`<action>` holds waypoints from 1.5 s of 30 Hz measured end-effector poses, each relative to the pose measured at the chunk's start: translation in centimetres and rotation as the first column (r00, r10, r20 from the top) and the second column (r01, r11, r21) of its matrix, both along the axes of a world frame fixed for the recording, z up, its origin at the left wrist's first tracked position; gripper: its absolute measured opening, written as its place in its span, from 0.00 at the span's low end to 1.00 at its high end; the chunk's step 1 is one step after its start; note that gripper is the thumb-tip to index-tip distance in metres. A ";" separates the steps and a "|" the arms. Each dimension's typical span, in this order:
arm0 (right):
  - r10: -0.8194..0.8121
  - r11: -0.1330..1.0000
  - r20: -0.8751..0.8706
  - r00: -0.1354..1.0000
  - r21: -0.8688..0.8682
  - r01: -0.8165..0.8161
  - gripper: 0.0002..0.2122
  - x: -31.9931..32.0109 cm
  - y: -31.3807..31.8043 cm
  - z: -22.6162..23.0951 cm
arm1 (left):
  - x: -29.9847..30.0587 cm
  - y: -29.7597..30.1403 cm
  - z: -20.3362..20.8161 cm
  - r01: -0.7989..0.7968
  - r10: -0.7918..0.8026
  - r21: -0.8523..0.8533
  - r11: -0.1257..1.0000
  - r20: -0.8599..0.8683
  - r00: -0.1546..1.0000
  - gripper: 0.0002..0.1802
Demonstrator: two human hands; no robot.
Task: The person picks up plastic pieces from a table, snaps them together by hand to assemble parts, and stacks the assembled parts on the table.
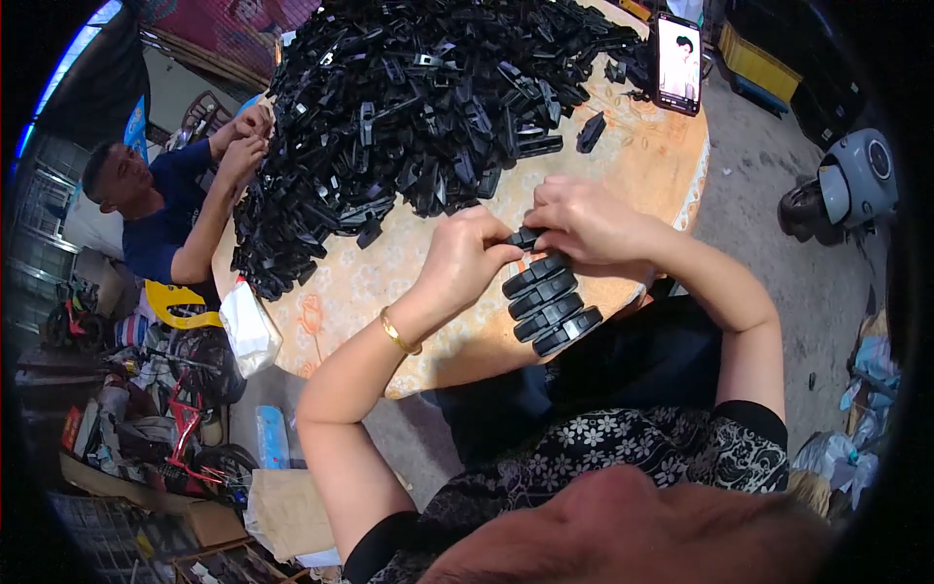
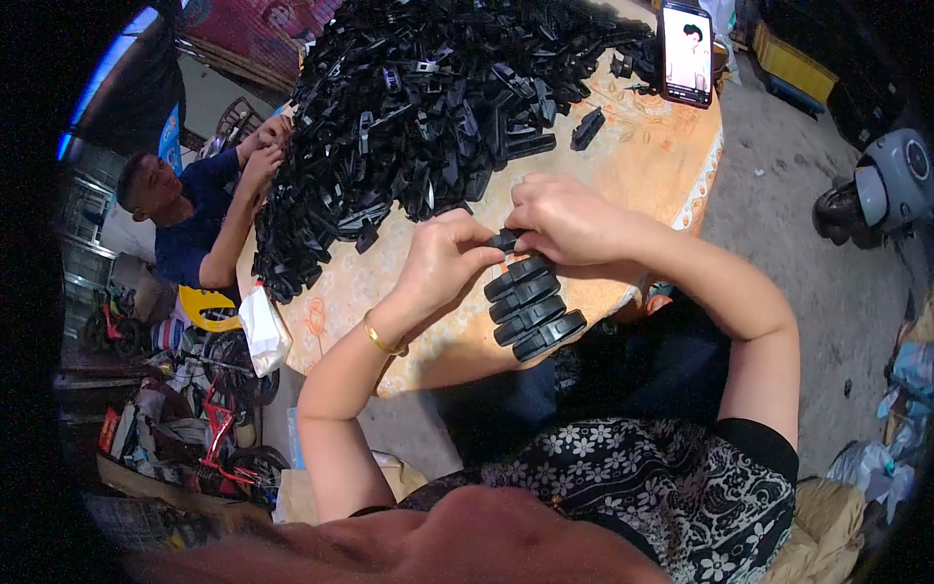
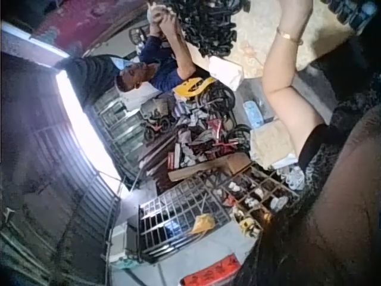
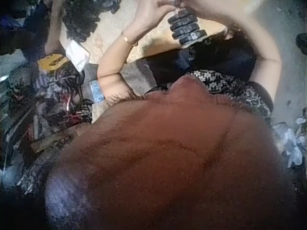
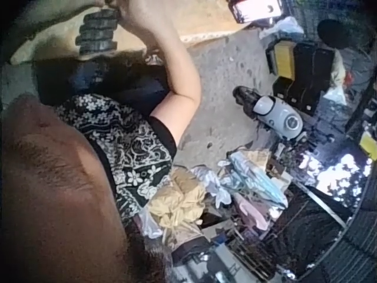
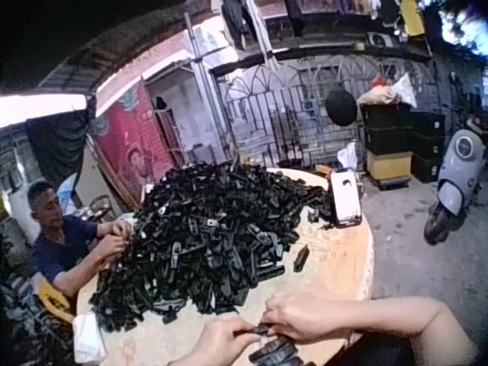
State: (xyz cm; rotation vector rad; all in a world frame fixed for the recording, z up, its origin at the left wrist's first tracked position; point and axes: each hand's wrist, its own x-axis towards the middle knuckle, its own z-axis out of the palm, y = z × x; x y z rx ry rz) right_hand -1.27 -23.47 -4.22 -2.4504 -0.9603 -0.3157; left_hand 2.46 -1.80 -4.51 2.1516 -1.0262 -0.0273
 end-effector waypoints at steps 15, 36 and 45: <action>-0.464 0.870 0.432 0.773 0.059 0.490 0.07 9.2 -6.8 0.1 | 2.9 -1.4 -0.8 -0.084 -0.037 0.169 0.982 0.612 0.790 0.13; -0.371 0.800 0.320 0.872 -0.367 0.475 0.06 0.0 -1.1 1.1 | 0.6 -0.1 0.0 -0.054 0.037 0.075 0.996 0.213 0.976 0.20; -0.278 0.948 -0.143 0.950 -0.199 0.248 0.08 0.5 -2.5 1.0 | 0.4 -1.0 0.7 -0.127 0.104 0.217 0.968 0.112 0.988 0.16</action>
